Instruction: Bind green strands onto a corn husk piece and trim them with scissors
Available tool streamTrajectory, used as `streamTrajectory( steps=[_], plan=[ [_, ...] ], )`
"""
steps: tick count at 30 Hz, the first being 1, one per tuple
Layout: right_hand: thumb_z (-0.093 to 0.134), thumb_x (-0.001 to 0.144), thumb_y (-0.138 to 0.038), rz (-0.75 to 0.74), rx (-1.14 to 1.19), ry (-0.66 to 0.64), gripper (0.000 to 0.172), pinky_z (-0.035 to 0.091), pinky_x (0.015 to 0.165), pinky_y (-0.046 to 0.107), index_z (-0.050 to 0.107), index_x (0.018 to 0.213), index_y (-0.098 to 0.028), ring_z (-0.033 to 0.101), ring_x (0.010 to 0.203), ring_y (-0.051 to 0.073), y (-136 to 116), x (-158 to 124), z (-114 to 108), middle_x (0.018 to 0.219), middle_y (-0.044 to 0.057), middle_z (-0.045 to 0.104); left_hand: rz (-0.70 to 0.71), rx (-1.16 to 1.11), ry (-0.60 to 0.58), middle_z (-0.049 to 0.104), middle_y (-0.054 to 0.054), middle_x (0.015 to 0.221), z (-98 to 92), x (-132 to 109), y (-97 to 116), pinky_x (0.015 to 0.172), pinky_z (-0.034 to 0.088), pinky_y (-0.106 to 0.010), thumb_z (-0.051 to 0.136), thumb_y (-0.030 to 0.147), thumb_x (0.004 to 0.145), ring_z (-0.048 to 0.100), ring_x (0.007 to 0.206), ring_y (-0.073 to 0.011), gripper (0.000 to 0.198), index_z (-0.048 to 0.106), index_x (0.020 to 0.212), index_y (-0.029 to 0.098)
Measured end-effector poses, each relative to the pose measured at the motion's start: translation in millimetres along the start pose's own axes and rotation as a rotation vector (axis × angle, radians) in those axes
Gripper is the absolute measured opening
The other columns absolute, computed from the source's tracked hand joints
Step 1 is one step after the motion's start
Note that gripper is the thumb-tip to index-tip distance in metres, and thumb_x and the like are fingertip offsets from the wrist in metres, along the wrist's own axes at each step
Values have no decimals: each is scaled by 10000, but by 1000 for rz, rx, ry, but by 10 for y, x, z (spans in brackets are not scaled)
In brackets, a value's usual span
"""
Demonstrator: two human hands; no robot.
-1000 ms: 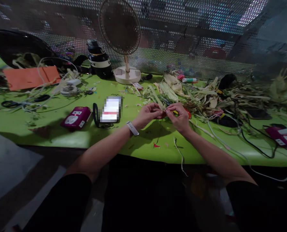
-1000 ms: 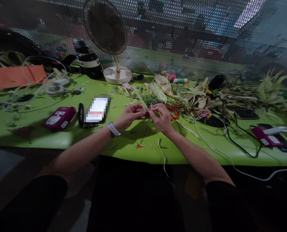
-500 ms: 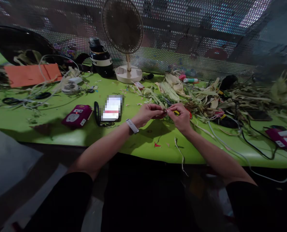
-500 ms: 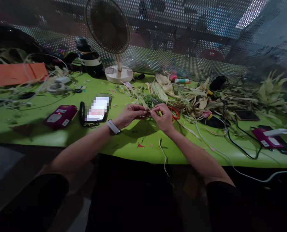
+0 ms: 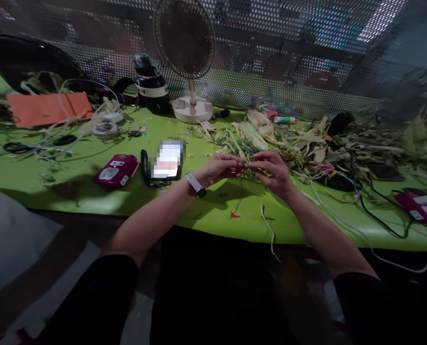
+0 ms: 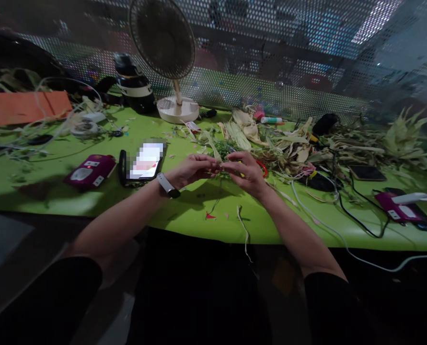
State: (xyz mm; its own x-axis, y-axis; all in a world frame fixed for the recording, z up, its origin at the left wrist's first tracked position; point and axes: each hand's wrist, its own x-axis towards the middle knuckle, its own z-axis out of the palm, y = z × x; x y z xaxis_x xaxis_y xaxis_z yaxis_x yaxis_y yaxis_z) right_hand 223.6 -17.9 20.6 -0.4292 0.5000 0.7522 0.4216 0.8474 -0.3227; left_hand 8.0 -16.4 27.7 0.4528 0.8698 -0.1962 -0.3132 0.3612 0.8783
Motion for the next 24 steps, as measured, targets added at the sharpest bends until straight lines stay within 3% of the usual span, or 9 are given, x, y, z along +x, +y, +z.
streamTrajectory(
  steps=[5,9,15,20,24],
  plan=[
    [633,875,-227,-65,-70,-58,204,539,838,394,726,1006,-353,634,955,197,52,-24,-31,1040,31,681,-55,-7,-73,737,-68,759,-9,12,-5,799,552,-278,666,71,782,672,703,-106,68,721,769,109],
    [629,871,-225,-139,-113,-56,237,540,820,372,719,1045,-360,631,943,189,100,-35,-45,1040,18,691,-63,-15,-76,728,-70,754,-10,14,-13,806,547,-270,647,80,811,658,680,-92,84,713,766,107],
    [594,885,-230,-119,-120,-111,224,531,822,380,730,981,-379,637,918,195,112,-20,-76,978,-6,707,-70,-18,-87,713,-56,715,4,1,-7,763,544,-237,655,97,816,640,637,-80,90,701,740,108],
    [585,901,-228,-232,-186,-96,209,533,799,370,717,992,-363,637,890,186,91,-2,-81,943,4,714,-82,-12,-94,715,-63,731,-1,18,-26,799,547,-265,638,90,828,639,628,-81,110,698,737,107],
    [568,920,-255,-196,-163,-124,183,524,812,381,709,985,-351,635,907,192,66,0,-84,944,19,705,-96,-28,-118,724,-79,763,-23,35,-42,801,548,-261,629,83,829,645,640,-82,102,700,758,99]
  ],
)
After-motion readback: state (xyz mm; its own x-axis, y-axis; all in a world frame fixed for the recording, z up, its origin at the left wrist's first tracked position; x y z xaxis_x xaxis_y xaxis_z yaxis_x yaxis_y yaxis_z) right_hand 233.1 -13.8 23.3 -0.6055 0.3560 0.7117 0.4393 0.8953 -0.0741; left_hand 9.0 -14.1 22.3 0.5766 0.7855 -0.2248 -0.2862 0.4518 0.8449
